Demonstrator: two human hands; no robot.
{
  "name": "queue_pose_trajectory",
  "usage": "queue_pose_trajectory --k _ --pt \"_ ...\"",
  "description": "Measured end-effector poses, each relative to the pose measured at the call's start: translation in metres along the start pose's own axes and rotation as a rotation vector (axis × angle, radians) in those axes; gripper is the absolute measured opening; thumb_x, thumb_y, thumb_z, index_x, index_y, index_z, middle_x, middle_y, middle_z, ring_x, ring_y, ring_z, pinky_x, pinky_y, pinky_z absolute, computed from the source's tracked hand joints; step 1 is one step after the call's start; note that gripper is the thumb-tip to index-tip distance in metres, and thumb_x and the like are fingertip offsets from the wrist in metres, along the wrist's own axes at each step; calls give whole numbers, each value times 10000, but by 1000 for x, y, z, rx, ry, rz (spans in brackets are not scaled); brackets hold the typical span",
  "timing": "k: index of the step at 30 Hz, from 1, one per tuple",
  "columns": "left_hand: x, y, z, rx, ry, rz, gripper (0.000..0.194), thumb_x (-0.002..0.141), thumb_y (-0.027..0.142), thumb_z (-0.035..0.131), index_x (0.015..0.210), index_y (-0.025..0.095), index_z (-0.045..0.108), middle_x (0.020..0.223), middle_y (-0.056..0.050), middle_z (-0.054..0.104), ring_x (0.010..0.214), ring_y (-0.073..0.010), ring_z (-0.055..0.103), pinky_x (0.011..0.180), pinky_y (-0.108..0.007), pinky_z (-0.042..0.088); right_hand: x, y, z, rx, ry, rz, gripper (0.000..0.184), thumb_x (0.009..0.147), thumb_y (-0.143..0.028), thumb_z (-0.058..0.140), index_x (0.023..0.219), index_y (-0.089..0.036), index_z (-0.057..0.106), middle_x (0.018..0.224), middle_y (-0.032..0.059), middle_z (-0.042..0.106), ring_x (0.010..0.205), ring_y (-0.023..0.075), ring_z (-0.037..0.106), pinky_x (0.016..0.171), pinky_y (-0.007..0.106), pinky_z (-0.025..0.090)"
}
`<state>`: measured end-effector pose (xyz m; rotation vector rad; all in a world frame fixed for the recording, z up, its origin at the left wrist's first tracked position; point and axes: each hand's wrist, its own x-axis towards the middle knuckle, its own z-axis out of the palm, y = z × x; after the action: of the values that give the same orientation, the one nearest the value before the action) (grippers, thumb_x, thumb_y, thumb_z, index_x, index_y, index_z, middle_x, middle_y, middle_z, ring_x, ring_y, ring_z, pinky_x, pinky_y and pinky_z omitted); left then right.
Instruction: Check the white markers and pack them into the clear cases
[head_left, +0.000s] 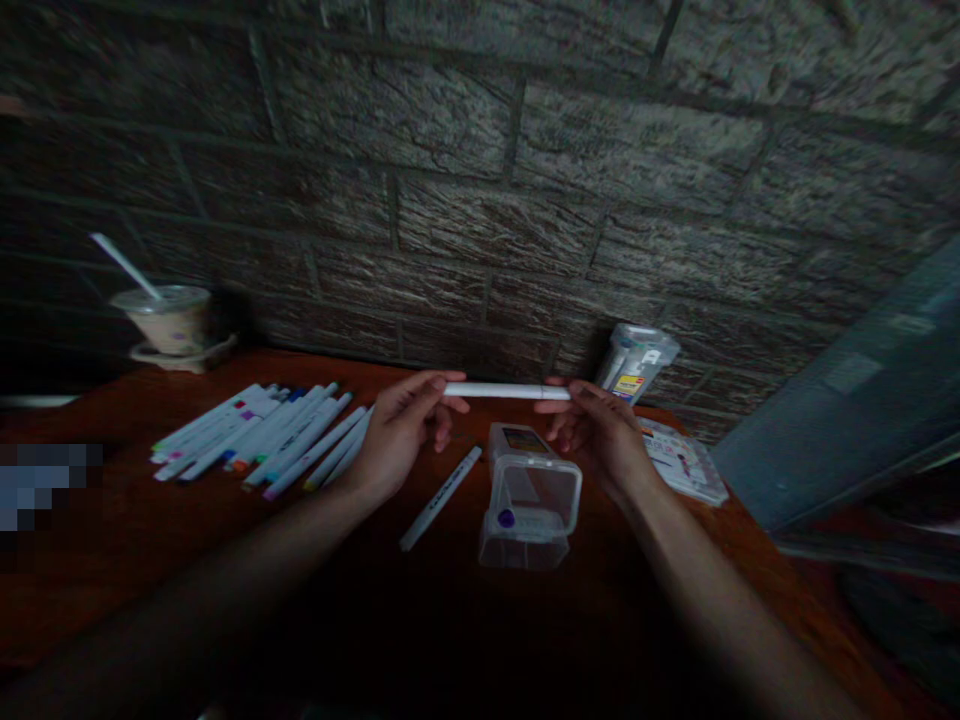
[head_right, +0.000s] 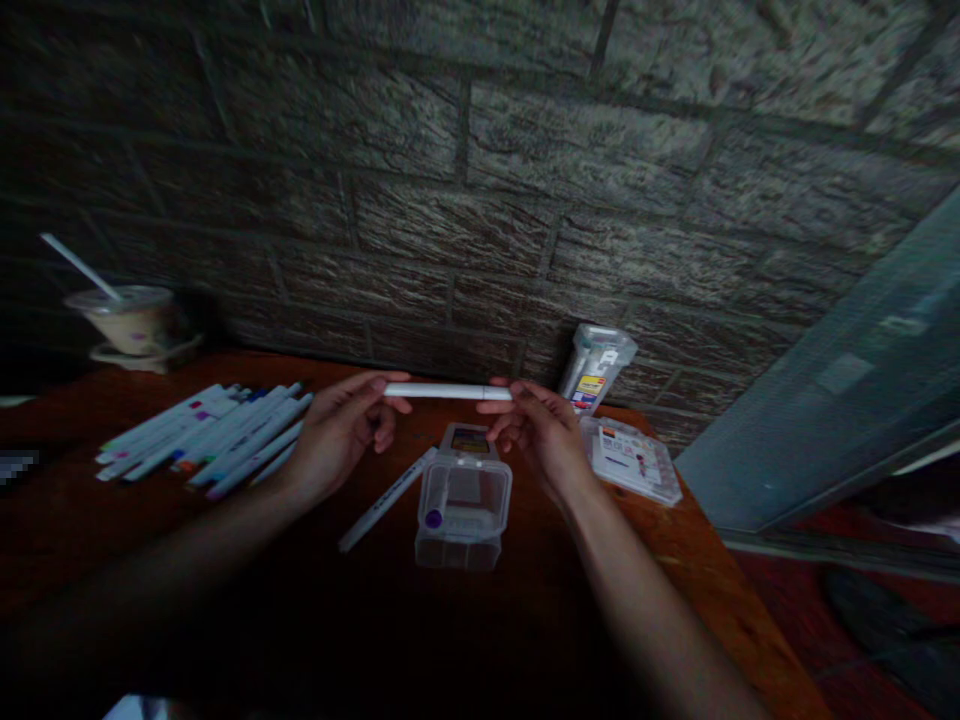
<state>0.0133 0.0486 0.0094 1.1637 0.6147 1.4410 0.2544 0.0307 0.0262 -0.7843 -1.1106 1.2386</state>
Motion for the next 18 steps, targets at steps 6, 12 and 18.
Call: queue_pose_trajectory --k 6,12,18 --pt "1 -3 0 86 -11 39 320 897 393 740 1085 136 763 809 -50 743 443 -74 498 380 -201 407 0 3 -1 -51 7 -42 259 802 -373 859 989 -202 806 846 71 843 510 123 696 418 187 491" --pt "-2 -4 1 206 -35 60 313 862 371 791 1086 154 760 732 -11 714 423 -64 491 379 -184 387 1 7 -2 -156 28 -97 254 744 -339 920 930 -208 806 752 39 825 491 116 690 413 175 496" --pt "-4 -7 -2 358 -50 76 271 830 341 821 1022 156 768 655 11 684 411 -58 472 385 -178 330 2 10 -3 -215 34 -150 262 710 -325 941 885 -202 789 639 10 780 474 115 669 401 177 488"
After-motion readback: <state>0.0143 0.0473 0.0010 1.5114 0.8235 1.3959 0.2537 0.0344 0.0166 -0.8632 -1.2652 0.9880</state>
